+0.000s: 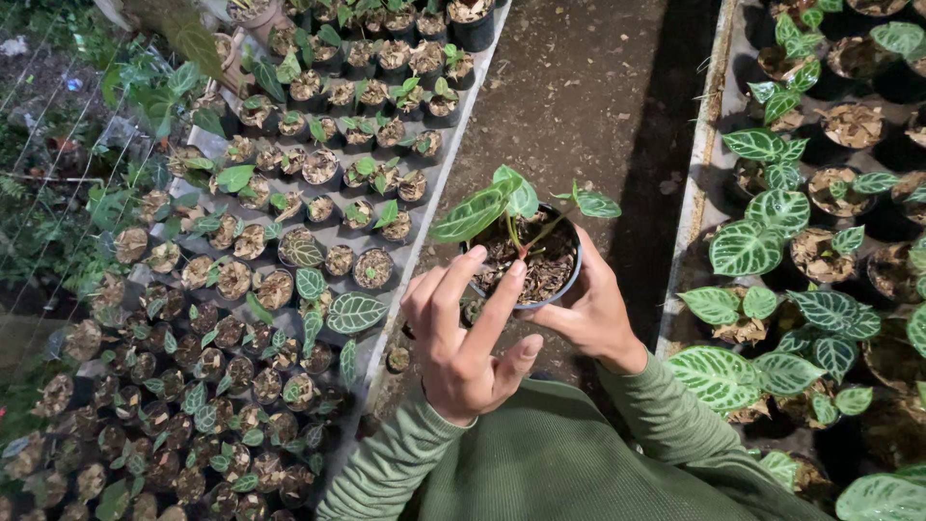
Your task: The person repeatedly picks up small potted plants from a tray, briefly inspects the leaves and soil, and places them back. The person moves between rows of potted plants and continues the same pick-inspect-place cycle throughout the clip.
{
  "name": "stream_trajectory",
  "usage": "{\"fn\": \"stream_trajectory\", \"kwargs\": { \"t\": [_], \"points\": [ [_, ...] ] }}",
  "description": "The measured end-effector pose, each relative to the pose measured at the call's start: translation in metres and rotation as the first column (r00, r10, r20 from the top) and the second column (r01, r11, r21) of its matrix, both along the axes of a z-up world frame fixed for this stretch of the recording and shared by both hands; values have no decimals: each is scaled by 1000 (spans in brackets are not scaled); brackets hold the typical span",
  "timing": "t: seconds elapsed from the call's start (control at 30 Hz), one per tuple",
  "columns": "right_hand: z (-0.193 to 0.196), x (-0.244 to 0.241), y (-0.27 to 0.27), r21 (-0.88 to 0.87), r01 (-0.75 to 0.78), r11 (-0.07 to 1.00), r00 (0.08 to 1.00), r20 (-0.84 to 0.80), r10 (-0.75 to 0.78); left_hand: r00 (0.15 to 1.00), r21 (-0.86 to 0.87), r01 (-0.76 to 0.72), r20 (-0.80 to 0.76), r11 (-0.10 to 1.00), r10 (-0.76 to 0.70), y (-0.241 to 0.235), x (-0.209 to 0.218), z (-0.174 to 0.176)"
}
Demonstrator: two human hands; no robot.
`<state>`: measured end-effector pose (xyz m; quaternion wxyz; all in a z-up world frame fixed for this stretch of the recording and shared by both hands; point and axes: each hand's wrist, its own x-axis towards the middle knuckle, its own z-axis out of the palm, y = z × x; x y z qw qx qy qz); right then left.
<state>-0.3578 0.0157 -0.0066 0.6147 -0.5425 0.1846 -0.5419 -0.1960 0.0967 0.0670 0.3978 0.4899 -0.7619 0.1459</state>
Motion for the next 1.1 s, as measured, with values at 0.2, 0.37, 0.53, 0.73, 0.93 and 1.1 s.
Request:
{"fn": "stream_trajectory", "kwargs": {
  "t": [0.2,0.37,0.53,0.73,0.93,1.1],
  "points": [
    [-7,-4,-2,-118,90,989,986,-127,-105,997,-9,-29,68,1000,29,0,-10,-1],
    [-8,-5,2,-79,74,994,993,-89,-81,985,56,-119,131,991,110,-5,-17,-9],
    [-10,-6,3,-60,55,997,996,-73,-59,985,68,-128,121,989,120,-2,-19,-15],
    [-18,-3,3,-36,40,999,998,-44,-41,997,7,-80,10,997,80,8,-14,-11],
    [-21,8,-1,-75,-13,997,1000,-14,12,975,-49,-95,-205,994,83,20,-2,-20],
    [-23,27,0,-68,-79,995,997,-27,77,765,97,-59,-636,993,108,25,14,-38]
  ]
}}
